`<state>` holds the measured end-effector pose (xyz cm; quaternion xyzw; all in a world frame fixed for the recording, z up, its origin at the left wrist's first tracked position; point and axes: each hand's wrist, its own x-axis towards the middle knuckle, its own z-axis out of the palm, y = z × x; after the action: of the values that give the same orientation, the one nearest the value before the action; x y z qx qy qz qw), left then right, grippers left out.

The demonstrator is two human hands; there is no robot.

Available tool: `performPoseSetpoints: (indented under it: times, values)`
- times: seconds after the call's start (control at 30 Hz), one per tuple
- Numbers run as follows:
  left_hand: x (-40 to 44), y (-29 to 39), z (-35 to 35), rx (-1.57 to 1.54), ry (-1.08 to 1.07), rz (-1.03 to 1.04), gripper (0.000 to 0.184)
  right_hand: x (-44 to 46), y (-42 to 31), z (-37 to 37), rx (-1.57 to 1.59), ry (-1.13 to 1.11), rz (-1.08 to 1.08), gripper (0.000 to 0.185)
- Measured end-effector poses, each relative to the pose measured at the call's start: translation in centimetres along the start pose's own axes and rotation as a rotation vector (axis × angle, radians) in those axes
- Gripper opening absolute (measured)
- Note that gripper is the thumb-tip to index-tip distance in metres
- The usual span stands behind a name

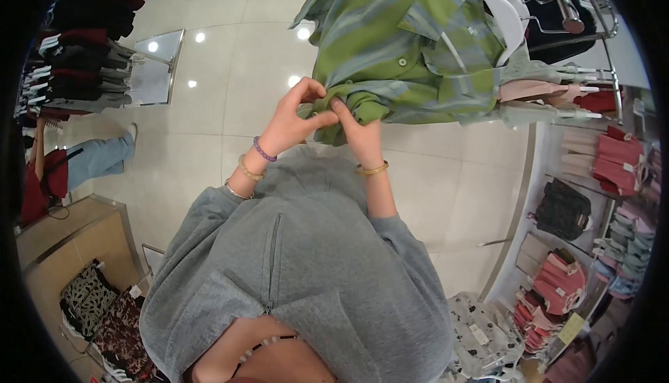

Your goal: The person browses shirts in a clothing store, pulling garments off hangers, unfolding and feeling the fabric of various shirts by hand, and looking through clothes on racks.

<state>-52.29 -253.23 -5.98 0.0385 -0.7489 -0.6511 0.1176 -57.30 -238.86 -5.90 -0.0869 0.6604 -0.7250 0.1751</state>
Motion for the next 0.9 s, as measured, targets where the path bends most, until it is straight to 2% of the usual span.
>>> performPoseSetpoints:
  times: [0.1, 0.2, 0.33, 0.4, 0.43, 0.5, 0.53, 0.57, 0.6, 0.67, 0.73, 0.77, 0.8, 0.83, 0.87, 0.9]
  values:
    - [-0.4, 1.2, -1.4, 0.071, 0.024, 0.022, 0.020, -0.2, -0.3, 1.1, 0.070, 0.058, 0.045, 0.023]
    - [-0.2, -0.4, -3.1, -0.065, 0.051, -0.023, 0.015, -0.2, 0.1, 1.5, 0.045, 0.086, 0.054, 0.026]
    - [-0.3, -1.9, -4.8, -0.255, 0.084, -0.251, 0.014, 0.5, 1.0, 1.9, -0.021, 0.122, 0.087, 0.036]
    - [0.1, -3.1, -5.1, -0.218, 0.044, -0.214, 0.018, 1.5, 1.0, 2.2, -0.021, 0.155, 0.133, 0.039]
    - [0.4, -3.5, -5.1, -0.197, 0.022, -0.195, 0.020, 2.0, 0.6, 2.3, 0.092, 0.132, 0.191, 0.039]
    - [1.9, -3.6, -3.5, -0.186, 0.118, -0.136, 0.027, 2.5, -1.3, 2.9, 0.322, 0.088, 0.306, 0.041]
    - [2.8, -3.9, -2.8, -0.179, 0.163, -0.106, 0.031, 3.0, -1.6, 2.9, 0.296, 0.032, 0.341, 0.041]
    - [4.0, -4.3, -2.6, -0.302, 0.062, -0.180, 0.039, 3.5, -1.9, 2.7, 0.269, -0.023, 0.373, 0.041]
    - [5.0, -4.6, -2.3, -0.398, -0.035, -0.237, 0.038, 4.1, -2.1, 2.4, 0.244, -0.078, 0.405, 0.041]
    - [7.0, -4.6, -1.9, -0.584, -0.235, -0.347, 0.036, 6.1, -2.3, 1.4, 0.136, -0.173, 0.419, 0.041]
    - [8.7, -6.4, -1.0, -0.344, -0.195, -0.234, 0.024, 8.6, -1.7, -1.9, 0.055, -0.260, 0.476, 0.041]
    - [9.7, -6.6, -1.2, -0.333, -0.110, -0.162, 0.017, 9.7, -0.7, -3.7, -0.052, -0.246, 0.497, 0.044]
    - [10.8, -6.8, -1.7, -0.271, -0.146, -0.207, 0.017, 10.7, 1.1, -6.0, -0.153, -0.229, 0.517, 0.046]
    - [11.8, -7.0, -2.4, -0.202, -0.186, -0.252, 0.016, 11.8, 4.9, -9.6, -0.373, -0.194, 0.564, 0.060]
    - [13.0, -7.3, -3.4, -0.129, -0.230, -0.294, 0.015, 12.1, 7.9, -11.7, -0.735, -0.016, 0.459, 0.069]
    - [14.7, -7.6, -4.7, -0.170, -0.265, -0.330, 0.027, 12.6, 10.8, -14.0, -1.004, 0.009, 0.461, 0.070]
